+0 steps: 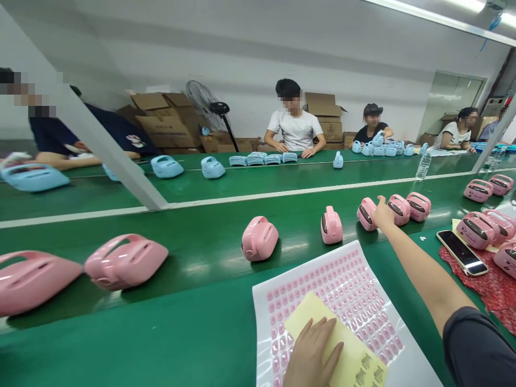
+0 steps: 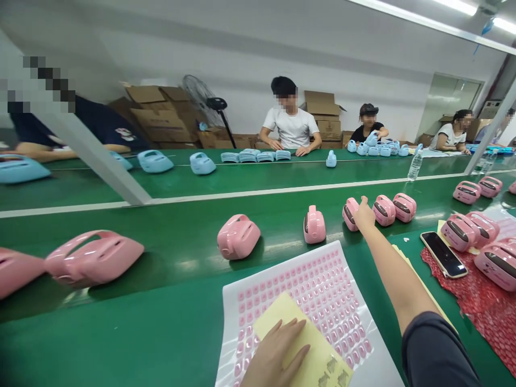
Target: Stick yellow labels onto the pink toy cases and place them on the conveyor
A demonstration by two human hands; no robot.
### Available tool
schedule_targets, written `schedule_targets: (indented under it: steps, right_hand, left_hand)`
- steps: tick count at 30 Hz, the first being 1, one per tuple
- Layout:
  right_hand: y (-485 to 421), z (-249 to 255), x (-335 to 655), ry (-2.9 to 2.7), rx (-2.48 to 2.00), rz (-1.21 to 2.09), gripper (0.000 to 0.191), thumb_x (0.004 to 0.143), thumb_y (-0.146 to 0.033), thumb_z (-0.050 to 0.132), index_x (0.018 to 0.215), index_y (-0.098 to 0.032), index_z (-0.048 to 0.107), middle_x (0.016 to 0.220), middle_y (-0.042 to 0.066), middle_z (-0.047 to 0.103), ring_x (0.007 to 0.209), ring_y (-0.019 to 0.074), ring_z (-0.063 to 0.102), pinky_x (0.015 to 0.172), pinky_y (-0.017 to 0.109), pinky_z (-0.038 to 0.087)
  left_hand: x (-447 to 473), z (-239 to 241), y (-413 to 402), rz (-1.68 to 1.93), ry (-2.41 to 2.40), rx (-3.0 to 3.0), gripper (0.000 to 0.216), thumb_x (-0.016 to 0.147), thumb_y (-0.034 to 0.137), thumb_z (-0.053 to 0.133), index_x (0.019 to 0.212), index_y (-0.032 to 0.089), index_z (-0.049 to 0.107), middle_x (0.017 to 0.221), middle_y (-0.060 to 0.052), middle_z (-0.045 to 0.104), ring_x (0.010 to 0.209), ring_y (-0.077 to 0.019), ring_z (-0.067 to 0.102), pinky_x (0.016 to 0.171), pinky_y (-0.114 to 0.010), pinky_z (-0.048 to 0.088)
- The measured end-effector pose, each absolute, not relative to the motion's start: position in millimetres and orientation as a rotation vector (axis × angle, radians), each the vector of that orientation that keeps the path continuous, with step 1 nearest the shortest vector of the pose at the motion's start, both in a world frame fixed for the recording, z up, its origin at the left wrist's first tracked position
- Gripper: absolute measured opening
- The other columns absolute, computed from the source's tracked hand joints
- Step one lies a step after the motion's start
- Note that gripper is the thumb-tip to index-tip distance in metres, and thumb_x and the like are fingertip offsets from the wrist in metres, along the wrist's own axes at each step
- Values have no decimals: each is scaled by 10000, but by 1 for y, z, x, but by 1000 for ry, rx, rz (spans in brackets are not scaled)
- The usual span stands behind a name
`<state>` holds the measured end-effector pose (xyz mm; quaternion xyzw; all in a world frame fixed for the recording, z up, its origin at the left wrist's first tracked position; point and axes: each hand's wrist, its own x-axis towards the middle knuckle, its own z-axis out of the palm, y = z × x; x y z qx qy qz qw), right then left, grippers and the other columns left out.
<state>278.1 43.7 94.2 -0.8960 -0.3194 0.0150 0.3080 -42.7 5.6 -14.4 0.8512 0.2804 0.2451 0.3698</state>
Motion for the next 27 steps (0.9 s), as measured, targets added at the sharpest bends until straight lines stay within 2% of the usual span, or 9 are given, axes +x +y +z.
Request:
schedule_targets:
  steps: [4,7,11,13,15,18,21,24,27]
  right_hand:
    - [55,94,284,-832,-2344,60,537,774,-95,436,1286,-48,281,1116,255,522,979,314,564,755,388,409]
    - [66,94,264,-919,-2237,63,558,800,-212,478,1308,-131,261,1270,211,404,1112,284,480,847,367,385]
    - [94,85,222,-1005,-2097,281,612,746,-315,557,1274,-132,307,992,101,605,883,200,596,738,286,447]
    - [105,82,206,-970,-2067,368,597,725,-285,565,1243,-97,333,921,107,624,789,193,608,669,278,454]
    - [109,84,196,-933,-2040,389,556,728,-234,537,1226,-87,337,955,136,615,818,201,596,672,285,445]
    - [96,99,189,-961,-1979,371,528,734,-194,494,1229,-131,321,925,95,618,847,197,574,714,298,425]
    - [62,123,182,-1054,-1793,413,530,712,-203,523,1206,-194,330,756,-8,597,727,151,563,677,262,417]
    - [18,143,169,-1025,-1313,743,562,646,-253,612,1145,-206,358,638,-62,534,543,103,494,522,212,381]
    - [-22,147,149,-862,-985,1147,564,567,-305,701,1056,-211,435,626,-64,537,462,67,437,420,176,308]
  left_hand:
    - [-42,-14,5,536,639,2087,429,719,375,586,1143,313,575,1173,-61,602,1157,-331,468,1033,-545,220]
    - [-39,-10,3,532,647,2032,416,729,368,571,1144,329,571,1183,-62,595,1181,-335,440,1030,-558,203]
    - [-36,-9,2,533,598,2193,434,753,328,539,1187,322,531,1230,-57,563,1225,-323,386,1020,-561,213]
    - [-35,-11,4,557,674,2256,432,729,336,571,1159,299,560,1203,-80,582,1184,-339,431,991,-557,273]
    - [-34,-12,7,611,796,2234,405,695,361,611,1091,277,612,1138,-106,619,1123,-354,483,972,-553,296]
    - [-31,-10,11,761,909,2077,423,665,389,641,1066,256,622,1166,-121,598,1186,-363,417,1022,-562,167]
    - [-28,1,14,935,947,1778,545,661,412,651,1167,245,538,1311,-118,473,1289,-330,264,1052,-527,87]
    - [-31,17,15,976,795,1338,634,667,457,653,1236,271,448,1351,-99,424,1283,-289,294,1053,-469,182]
    - [-41,22,17,894,519,931,668,606,528,683,1199,298,480,1251,-73,532,1189,-299,433,1001,-459,308]
